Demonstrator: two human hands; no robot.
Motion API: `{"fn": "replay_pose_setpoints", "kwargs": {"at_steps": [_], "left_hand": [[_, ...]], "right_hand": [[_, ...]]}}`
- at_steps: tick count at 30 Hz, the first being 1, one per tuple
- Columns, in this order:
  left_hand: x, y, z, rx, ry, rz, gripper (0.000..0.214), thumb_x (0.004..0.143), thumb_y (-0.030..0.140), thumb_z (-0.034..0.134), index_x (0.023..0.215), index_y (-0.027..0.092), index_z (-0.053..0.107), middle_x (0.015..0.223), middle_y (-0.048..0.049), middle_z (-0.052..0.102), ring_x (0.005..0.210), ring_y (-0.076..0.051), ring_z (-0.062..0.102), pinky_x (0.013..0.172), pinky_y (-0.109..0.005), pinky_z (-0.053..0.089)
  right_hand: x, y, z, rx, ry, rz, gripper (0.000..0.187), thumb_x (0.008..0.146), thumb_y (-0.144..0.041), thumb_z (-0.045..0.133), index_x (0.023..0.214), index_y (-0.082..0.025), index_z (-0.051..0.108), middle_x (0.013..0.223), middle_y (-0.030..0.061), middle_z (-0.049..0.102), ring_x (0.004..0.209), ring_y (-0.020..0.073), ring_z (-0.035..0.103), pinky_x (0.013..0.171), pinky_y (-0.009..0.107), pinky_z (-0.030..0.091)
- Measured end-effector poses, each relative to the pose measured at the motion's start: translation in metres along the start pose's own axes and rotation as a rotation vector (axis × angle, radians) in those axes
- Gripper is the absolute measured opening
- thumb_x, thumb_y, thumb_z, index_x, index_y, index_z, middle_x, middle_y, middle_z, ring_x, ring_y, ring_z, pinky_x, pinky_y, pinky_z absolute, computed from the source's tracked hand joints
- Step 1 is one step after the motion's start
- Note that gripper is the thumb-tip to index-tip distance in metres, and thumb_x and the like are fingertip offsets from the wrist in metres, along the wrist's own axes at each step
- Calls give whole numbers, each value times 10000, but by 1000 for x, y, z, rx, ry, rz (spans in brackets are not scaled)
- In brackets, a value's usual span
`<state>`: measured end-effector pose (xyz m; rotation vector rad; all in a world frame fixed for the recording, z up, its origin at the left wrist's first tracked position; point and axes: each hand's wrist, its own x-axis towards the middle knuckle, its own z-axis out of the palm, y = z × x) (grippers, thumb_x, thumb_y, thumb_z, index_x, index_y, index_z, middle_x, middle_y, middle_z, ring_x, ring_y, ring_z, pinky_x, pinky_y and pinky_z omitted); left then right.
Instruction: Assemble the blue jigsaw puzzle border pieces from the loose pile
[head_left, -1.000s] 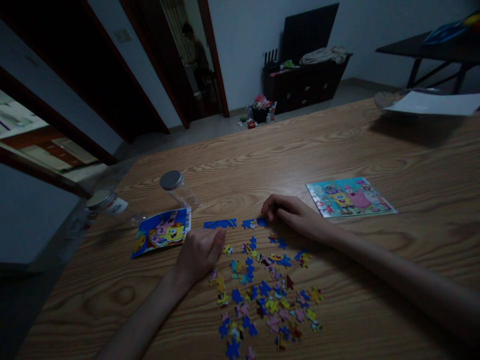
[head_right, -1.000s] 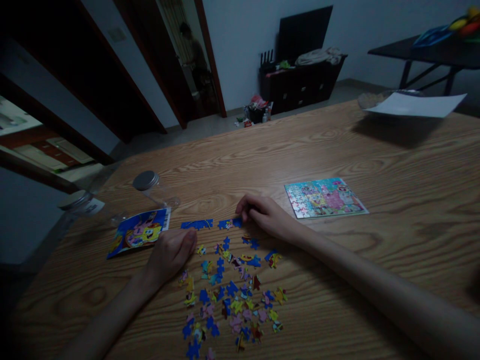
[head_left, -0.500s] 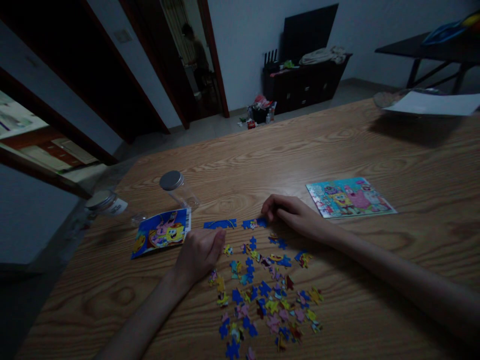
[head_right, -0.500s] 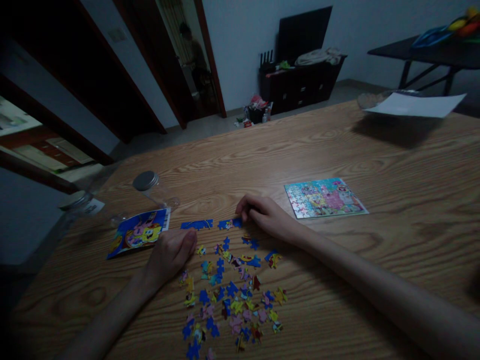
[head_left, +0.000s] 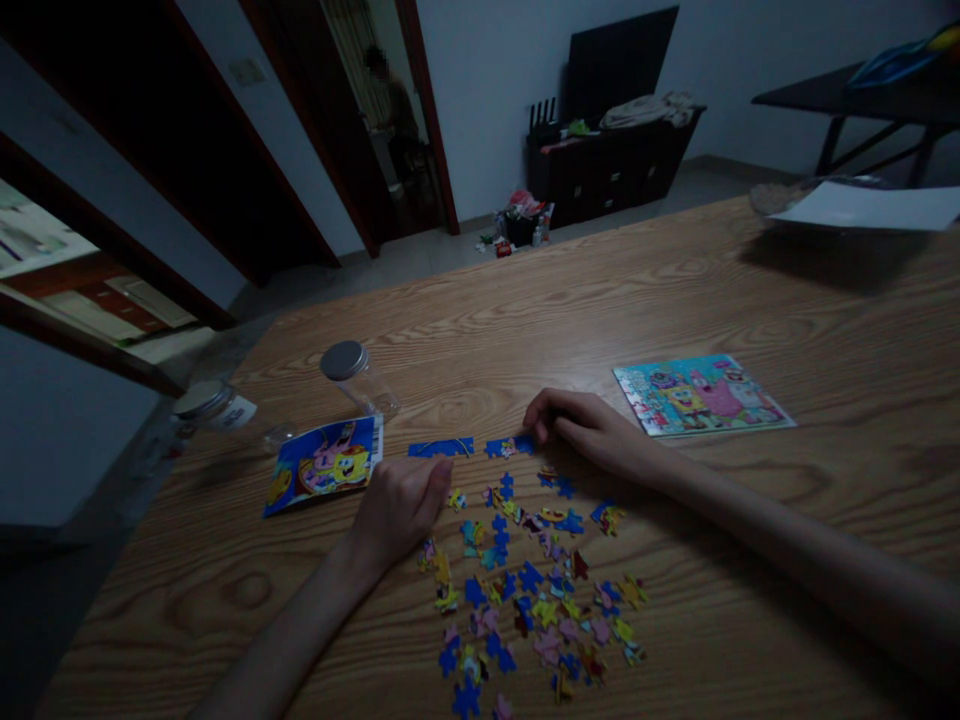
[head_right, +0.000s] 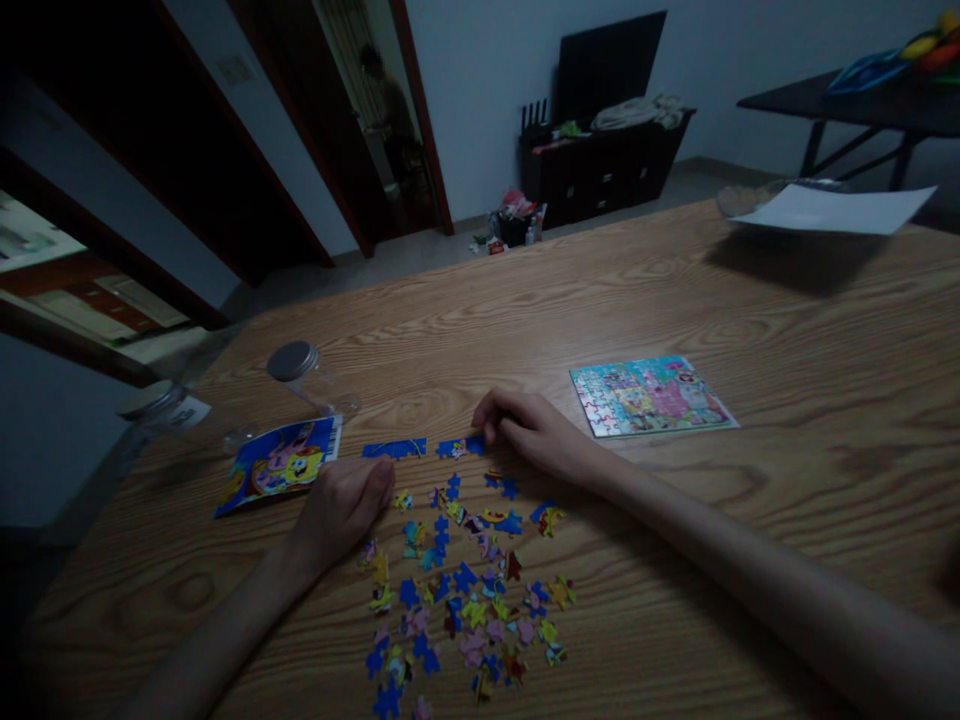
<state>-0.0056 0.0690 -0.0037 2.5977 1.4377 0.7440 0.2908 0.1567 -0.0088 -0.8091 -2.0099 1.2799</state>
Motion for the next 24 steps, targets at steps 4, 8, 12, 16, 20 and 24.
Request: {"fn": "replay_pose_setpoints", "kwargs": {"at_steps": [4,8,12,16,20,24], "left_hand": [[0,0,-1,-2,-6,-1,554,1151,284,283,660,212,529,550,6,600,471,-151,599,541,-281,386],[1,1,-2,3,0,-2,556,1150,288,279,657,214,526,550,3,600,468,-153,591,538,-283,378],[1,2,-2,9,9,0,560,1152,299,274,653,219,515,542,4,587,462,-156,575,535,-292,364],[1,2,-2,9,4,3,555,1152,293,275,658,219,517,544,5,590,462,-156,581,536,-296,366],[1,2,-2,4,-5,-2,559,1154,293,270,664,215,526,556,4,606,472,-153,600,547,-291,388],[1,2,-2,3,-9,-8,566,1156,299,263,663,216,527,553,5,603,472,-151,601,547,-287,393]], "right_hand": [[0,-2,0,-3,0,-4,303,884,-48,448,1007,-212,671,851,7,678,815,188,639,767,320,472],[0,-2,0,0,-3,-2,310,885,-42,441,1004,-214,670,848,5,679,817,186,640,771,319,468],[0,-2,1,2,0,1,309,894,-49,440,1017,-216,670,850,4,682,808,184,639,763,317,469],[0,-1,0,2,1,0,305,879,-50,455,1016,-216,673,856,8,685,830,193,642,787,330,474],[0,-1,0,5,1,1,308,869,-50,456,1013,-213,675,853,9,687,823,192,641,784,330,474],[0,-1,0,6,4,5,316,853,-44,456,1005,-209,679,856,9,687,822,189,642,777,322,470]]}}
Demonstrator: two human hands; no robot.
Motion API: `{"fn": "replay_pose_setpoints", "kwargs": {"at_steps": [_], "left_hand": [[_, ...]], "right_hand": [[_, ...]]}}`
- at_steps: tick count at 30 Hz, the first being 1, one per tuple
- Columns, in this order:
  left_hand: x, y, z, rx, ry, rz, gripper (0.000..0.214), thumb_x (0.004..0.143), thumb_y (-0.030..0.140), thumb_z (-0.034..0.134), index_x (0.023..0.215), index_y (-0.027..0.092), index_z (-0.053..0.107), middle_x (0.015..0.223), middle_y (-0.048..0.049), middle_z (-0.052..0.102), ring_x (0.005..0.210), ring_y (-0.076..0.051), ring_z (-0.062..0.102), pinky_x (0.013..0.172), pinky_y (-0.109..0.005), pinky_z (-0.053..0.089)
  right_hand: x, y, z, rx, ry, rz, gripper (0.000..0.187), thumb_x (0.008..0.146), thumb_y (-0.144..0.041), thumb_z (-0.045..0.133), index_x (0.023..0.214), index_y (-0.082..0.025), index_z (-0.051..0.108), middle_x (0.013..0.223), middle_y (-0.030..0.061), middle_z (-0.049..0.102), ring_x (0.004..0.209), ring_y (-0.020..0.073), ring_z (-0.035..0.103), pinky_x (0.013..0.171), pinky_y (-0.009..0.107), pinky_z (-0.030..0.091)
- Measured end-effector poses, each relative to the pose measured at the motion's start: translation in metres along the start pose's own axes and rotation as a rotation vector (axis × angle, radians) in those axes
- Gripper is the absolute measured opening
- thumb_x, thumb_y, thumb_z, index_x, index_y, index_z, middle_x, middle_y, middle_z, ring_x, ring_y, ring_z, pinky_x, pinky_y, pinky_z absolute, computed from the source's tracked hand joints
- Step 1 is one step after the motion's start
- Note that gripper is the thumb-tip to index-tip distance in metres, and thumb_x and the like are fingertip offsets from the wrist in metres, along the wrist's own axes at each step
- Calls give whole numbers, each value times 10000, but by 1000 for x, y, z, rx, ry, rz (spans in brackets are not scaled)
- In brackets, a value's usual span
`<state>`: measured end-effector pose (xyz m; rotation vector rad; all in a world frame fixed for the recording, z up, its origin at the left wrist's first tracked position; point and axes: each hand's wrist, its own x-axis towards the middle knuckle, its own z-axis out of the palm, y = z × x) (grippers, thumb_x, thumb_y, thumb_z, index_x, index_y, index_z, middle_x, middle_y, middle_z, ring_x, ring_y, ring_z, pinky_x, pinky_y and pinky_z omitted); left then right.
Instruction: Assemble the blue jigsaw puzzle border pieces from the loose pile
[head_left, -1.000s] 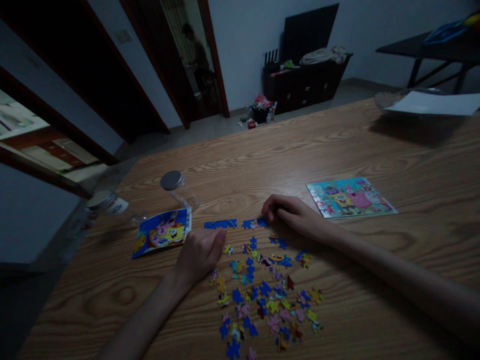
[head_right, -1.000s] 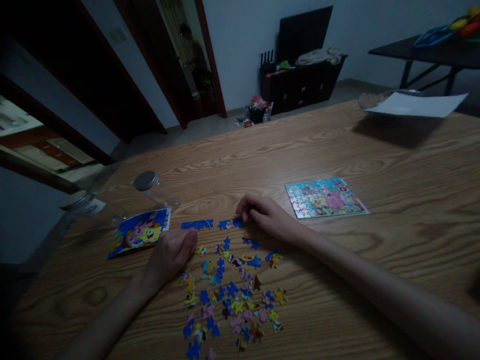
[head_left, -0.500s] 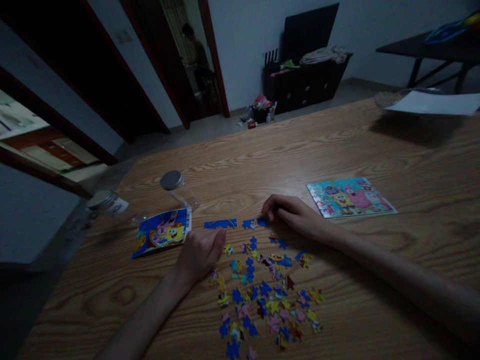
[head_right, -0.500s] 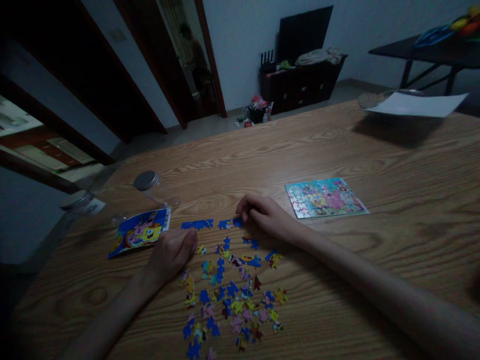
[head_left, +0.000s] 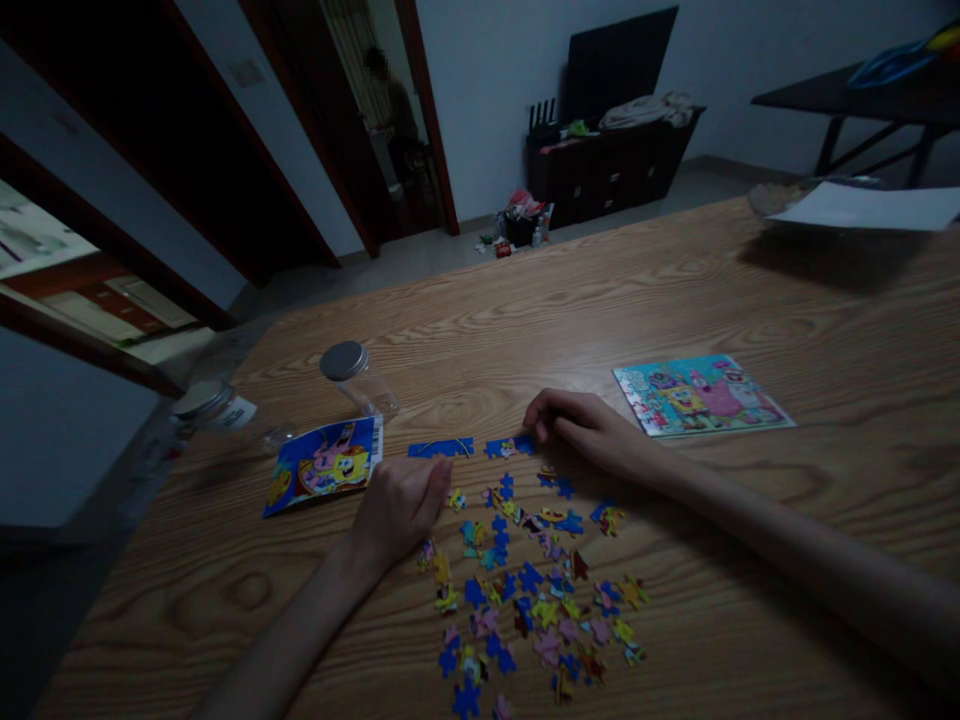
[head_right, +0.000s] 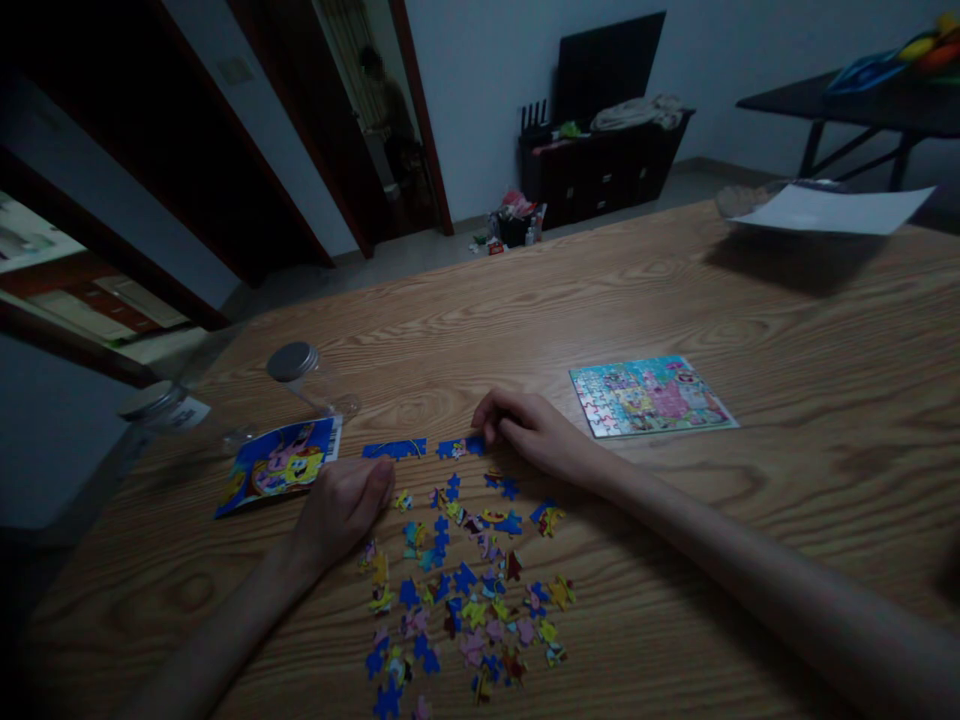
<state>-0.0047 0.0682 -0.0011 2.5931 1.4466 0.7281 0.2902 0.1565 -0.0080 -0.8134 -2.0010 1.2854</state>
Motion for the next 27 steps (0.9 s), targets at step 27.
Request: {"fn": "replay_pose_setpoints", "kwargs": {"at_steps": [27], "left_hand": [[0,0,-1,-2,-12,-14,583,1159,323,246,662,219,531,558,-7,625,479,-155,608,547,-287,403]], "right_hand": [[0,-4,0,-5,-8,-4,298,895,-52,445,1005,-212,670,849,6,675,814,181,639,771,310,472]]}}
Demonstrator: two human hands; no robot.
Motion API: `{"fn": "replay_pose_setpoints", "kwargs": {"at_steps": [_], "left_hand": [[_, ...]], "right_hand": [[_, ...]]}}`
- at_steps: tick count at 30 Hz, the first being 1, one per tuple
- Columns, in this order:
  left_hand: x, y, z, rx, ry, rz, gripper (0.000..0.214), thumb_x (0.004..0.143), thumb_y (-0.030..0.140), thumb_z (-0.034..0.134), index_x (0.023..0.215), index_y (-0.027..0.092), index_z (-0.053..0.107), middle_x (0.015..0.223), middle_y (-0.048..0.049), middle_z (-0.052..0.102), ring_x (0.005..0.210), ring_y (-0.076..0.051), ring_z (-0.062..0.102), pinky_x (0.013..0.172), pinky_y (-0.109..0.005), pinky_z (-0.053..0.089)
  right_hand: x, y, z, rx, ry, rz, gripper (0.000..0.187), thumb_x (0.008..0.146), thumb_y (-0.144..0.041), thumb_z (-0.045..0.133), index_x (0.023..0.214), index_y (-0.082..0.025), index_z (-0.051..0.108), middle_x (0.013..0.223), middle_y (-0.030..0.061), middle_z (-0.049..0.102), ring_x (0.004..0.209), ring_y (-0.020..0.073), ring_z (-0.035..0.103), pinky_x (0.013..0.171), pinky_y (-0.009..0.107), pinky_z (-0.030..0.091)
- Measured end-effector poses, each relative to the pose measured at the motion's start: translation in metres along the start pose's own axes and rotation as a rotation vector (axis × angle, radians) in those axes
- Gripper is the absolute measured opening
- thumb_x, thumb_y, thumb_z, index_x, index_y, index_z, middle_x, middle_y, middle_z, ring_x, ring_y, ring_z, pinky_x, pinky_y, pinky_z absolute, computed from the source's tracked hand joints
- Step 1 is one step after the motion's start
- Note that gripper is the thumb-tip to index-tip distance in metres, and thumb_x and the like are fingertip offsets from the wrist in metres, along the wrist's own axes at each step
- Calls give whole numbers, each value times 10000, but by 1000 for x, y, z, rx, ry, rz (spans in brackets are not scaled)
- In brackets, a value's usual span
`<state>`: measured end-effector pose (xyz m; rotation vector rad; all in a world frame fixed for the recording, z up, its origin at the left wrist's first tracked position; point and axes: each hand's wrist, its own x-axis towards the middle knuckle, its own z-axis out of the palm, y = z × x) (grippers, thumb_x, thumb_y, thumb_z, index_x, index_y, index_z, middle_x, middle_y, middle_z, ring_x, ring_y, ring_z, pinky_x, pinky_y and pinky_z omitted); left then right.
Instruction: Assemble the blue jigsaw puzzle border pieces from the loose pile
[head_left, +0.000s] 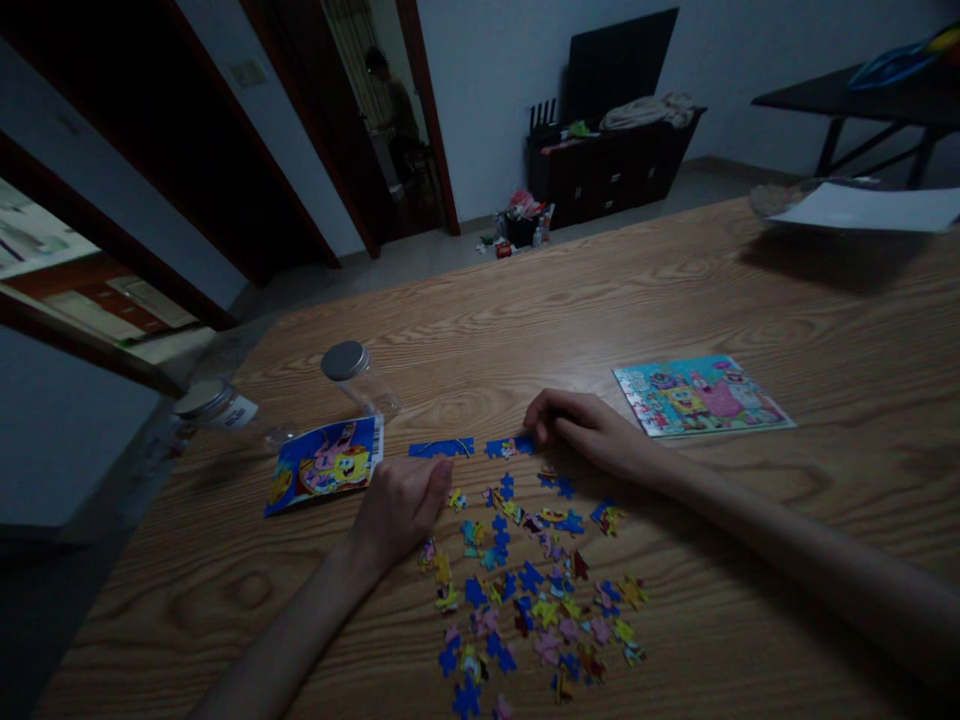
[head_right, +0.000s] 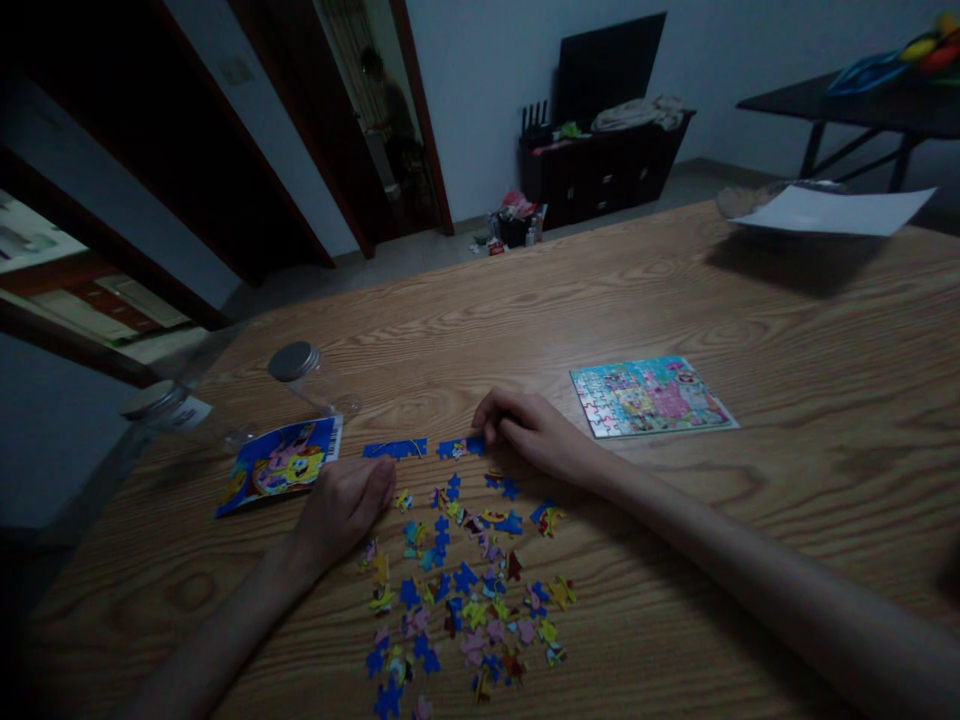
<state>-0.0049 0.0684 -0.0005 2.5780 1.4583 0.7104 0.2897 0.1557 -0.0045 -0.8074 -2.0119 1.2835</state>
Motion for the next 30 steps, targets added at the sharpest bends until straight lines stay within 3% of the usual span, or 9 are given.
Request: {"fn": "replay_pose_setpoints", "kwargs": {"at_steps": [30], "left_hand": [[0,1,-1,-63,-17,-10,550,1144,277,272,669,217,542,575,0,633,490,-150,608,571,-281,431]], "right_hand": [[0,2,0,-3,4,10,309,880,-51,447,1009,-218,672,852,9,686,832,194,647,787,331,473]]}}
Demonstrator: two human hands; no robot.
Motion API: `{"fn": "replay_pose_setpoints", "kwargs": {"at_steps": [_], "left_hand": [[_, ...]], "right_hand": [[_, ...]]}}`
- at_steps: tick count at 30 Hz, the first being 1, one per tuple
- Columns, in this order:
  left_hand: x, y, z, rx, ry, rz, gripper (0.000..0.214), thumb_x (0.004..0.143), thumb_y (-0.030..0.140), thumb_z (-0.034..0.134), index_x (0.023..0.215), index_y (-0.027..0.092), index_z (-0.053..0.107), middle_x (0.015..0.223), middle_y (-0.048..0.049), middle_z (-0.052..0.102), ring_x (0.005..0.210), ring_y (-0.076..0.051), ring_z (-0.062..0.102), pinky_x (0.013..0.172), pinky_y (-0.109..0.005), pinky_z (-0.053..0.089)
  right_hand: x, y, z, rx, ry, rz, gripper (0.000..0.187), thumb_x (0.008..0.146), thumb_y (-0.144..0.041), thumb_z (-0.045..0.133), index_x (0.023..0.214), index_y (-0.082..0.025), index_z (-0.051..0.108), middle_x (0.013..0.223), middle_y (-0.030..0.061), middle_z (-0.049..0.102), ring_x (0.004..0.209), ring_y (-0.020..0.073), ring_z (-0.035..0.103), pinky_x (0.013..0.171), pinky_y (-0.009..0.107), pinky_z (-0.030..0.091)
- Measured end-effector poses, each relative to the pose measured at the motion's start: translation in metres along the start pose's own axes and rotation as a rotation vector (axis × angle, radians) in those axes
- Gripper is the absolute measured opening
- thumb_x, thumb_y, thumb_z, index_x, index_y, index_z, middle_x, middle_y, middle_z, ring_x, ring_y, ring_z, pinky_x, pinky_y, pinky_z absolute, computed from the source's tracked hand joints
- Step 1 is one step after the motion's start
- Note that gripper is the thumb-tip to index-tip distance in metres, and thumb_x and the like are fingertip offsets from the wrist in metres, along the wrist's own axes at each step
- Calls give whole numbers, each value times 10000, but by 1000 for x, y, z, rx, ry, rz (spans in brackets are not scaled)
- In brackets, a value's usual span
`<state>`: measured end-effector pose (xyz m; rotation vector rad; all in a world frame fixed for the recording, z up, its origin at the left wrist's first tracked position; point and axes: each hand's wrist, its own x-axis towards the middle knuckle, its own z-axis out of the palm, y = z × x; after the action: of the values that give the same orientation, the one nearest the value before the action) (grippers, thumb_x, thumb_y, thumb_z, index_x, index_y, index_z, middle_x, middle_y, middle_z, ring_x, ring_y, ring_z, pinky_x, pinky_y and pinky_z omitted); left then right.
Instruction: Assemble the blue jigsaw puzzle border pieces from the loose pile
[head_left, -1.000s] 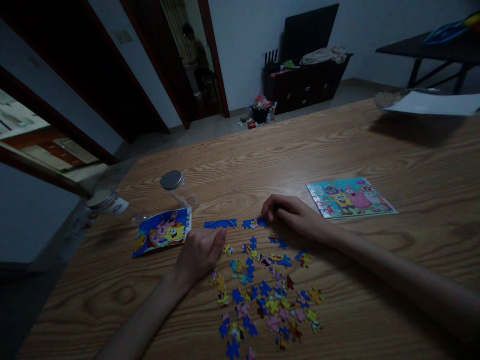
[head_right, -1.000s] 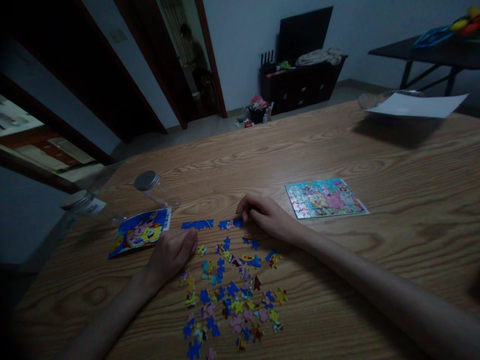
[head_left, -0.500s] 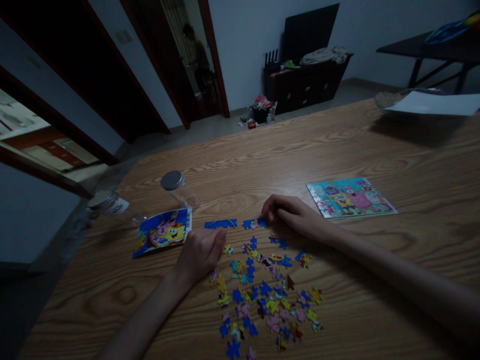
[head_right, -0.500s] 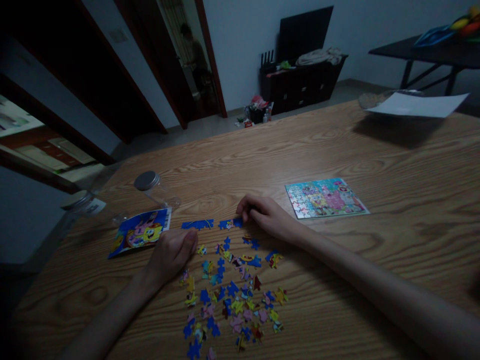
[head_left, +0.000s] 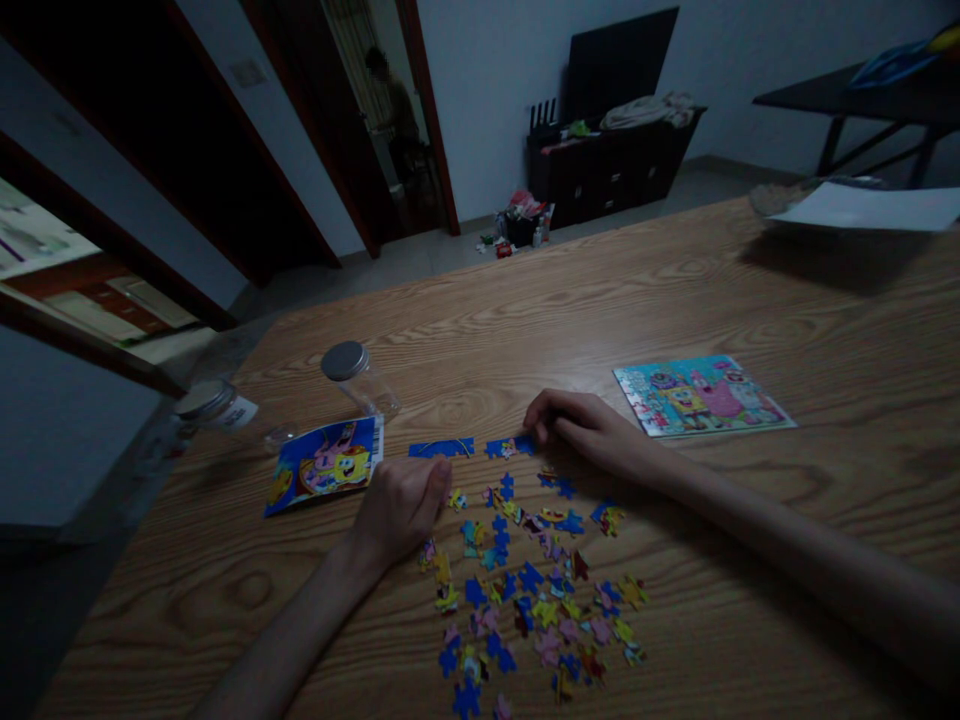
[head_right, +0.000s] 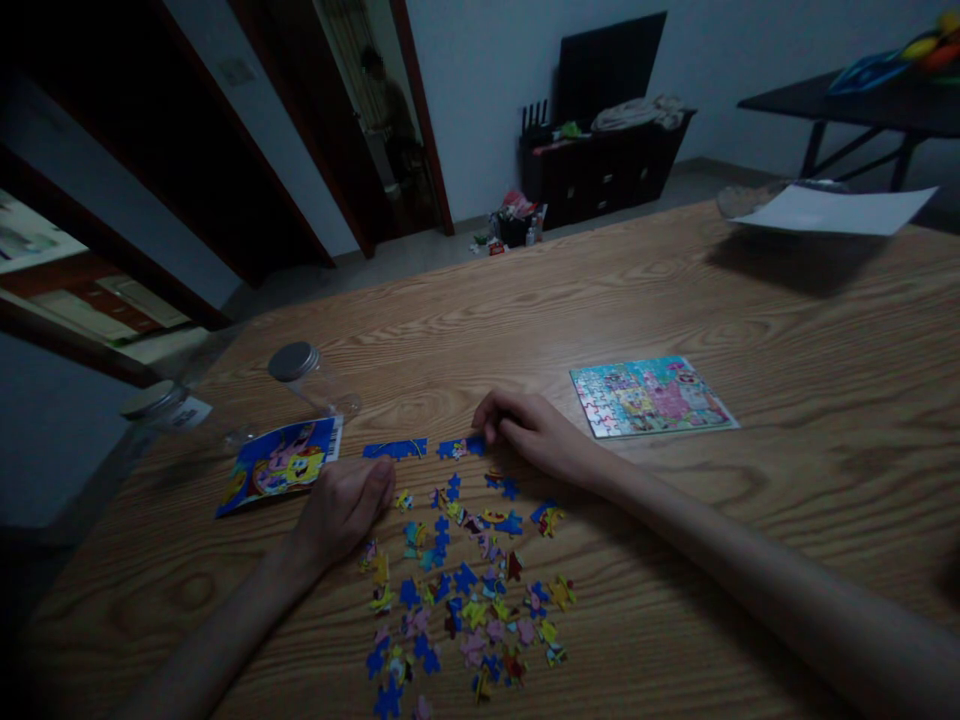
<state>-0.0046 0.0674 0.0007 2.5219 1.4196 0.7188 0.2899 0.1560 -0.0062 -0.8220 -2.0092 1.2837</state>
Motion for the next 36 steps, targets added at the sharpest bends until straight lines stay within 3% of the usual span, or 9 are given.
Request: {"fn": "replay_pose_setpoints", "kwargs": {"at_steps": [36], "left_hand": [[0,-1,1,19,5,10,519,1139,263,289,677,217,522,571,7,606,491,-154,602,567,-284,410]], "right_hand": [[0,1,1,12,-10,-9,296,892,-56,441,1008,-208,667,854,7,673,818,185,638,774,318,471]]}}
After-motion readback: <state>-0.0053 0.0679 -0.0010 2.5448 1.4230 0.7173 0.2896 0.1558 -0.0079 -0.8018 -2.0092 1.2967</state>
